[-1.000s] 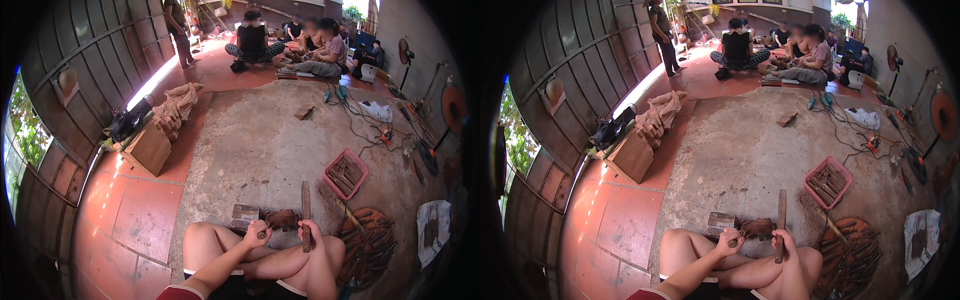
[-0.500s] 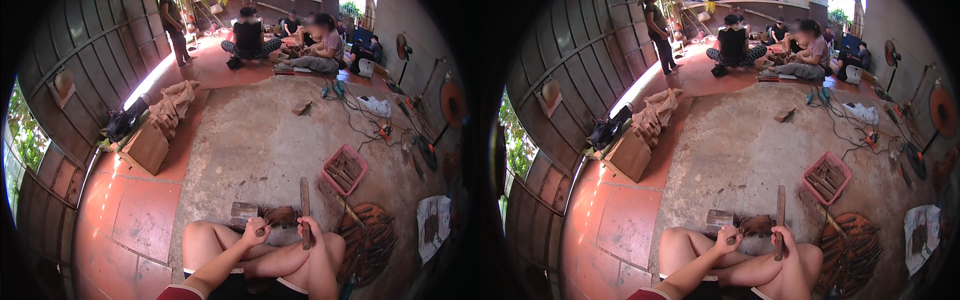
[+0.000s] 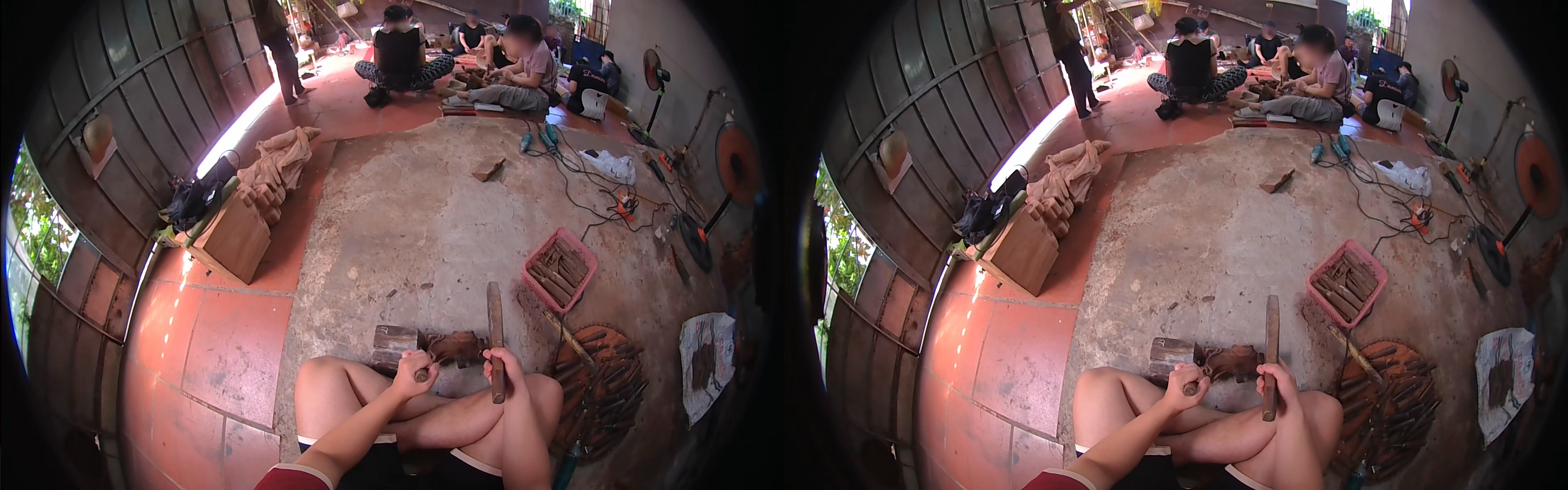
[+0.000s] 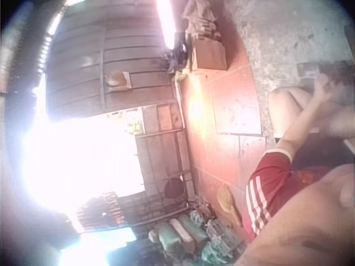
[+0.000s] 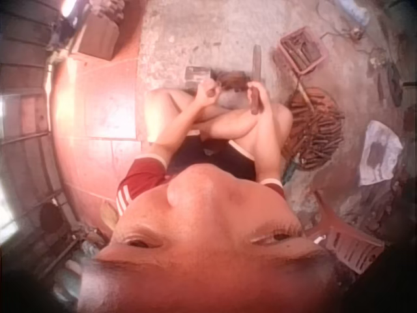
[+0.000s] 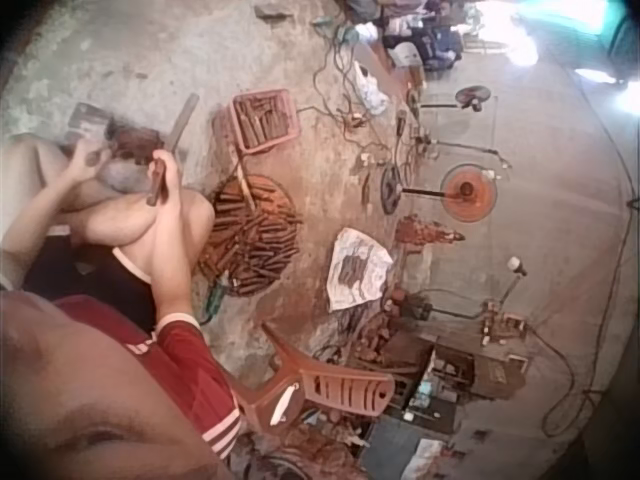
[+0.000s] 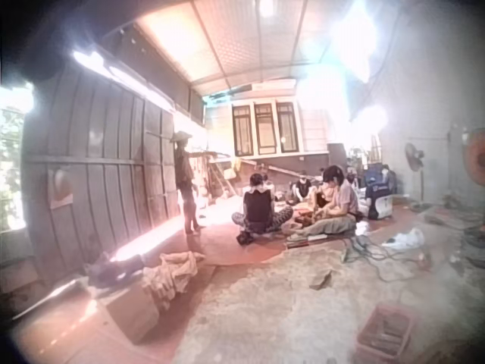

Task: The person sits cross-legged on the floor and carves a wooden object using a chisel and a wooden mallet. They hold the wood steady with one hand while striking the chisel with the mallet to shape the piece.

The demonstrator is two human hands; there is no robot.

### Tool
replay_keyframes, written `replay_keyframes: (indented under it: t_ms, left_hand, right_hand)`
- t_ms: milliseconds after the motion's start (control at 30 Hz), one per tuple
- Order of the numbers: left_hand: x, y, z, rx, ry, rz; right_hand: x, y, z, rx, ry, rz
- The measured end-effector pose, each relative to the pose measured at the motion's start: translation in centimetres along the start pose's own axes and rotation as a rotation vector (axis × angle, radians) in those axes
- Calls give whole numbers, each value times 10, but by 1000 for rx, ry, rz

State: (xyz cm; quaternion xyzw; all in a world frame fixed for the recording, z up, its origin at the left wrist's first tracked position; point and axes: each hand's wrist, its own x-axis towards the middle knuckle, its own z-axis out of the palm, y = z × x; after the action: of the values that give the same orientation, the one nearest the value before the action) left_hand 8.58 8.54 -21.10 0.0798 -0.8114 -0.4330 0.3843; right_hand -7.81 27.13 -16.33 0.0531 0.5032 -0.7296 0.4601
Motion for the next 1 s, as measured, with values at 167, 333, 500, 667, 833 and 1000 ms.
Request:
replay_keyframes:
  t_ms: [167, 333, 500, 667, 833, 1000]
  left_hand:
    - [2, 2, -1, 23, -10, 24]
    - [2, 3, -2, 5, -13, 23]
    - [4, 3, -1, -7, -14, 22]
    - [2, 4, -3, -1, -19, 24]
    - [0, 3, -4, 2, -29, 9]
    - [3, -3, -5, -159, 54, -88]
  right_hand:
    - [-1, -1, 0, -11, -11, 0]
    - [0, 0, 0, -3, -9, 6]
    - [6, 2, -7, -11, -16, 18]
    - [3, 2, -5, -5, -32, 14]
    - [2, 5, -5, 14, -25, 9]
    - [-1, 5, -10, -17, -30, 52]
